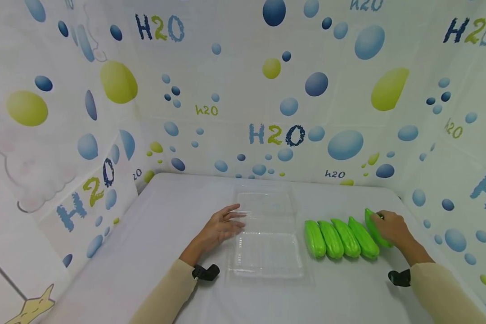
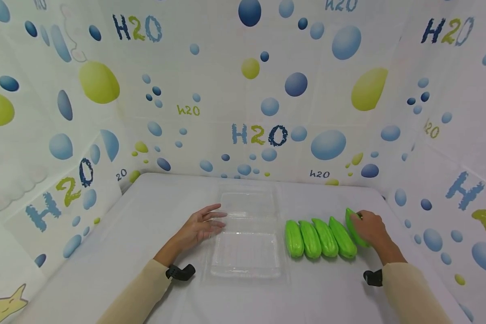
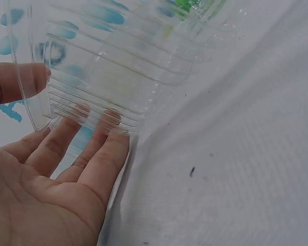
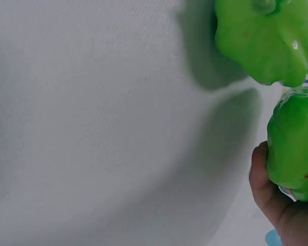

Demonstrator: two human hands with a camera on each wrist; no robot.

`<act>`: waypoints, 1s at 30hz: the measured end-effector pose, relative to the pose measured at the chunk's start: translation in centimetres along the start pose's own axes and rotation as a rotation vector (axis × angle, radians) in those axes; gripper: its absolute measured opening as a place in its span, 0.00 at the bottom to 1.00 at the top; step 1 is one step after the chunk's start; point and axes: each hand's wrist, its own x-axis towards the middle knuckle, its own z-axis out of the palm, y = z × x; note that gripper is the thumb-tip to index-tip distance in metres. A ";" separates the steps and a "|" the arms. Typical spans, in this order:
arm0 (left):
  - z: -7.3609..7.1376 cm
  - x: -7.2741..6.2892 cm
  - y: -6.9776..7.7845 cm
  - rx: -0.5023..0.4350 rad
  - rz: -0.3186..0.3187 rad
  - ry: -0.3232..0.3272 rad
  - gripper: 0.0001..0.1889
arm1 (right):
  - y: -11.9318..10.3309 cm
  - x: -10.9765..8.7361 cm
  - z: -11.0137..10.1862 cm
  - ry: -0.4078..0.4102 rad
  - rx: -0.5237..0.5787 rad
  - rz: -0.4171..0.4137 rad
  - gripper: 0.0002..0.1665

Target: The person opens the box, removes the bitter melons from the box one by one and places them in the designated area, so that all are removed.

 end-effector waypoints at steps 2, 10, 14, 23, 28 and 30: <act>0.0 0.1 0.0 0.002 0.001 0.004 0.38 | 0.3 0.0 0.1 -0.009 0.004 -0.011 0.37; 0.1 0.1 0.1 0.008 -0.009 0.026 0.38 | 0.7 -0.3 0.3 -0.078 0.014 -0.006 0.41; 0.2 0.0 0.1 0.016 -0.011 0.038 0.36 | 0.8 -0.4 0.5 -0.079 0.005 -0.019 0.44; 0.3 -0.1 0.0 -0.007 -0.007 0.036 0.37 | 0.6 -0.7 0.8 -0.052 -0.022 -0.027 0.47; 0.2 0.0 -0.1 -0.006 -0.003 0.038 0.37 | 0.6 -1.1 0.8 -0.037 -0.026 -0.016 0.48; 0.2 0.0 0.0 -0.009 -0.004 0.039 0.37 | 0.7 -1.2 0.7 -0.034 -0.016 -0.008 0.48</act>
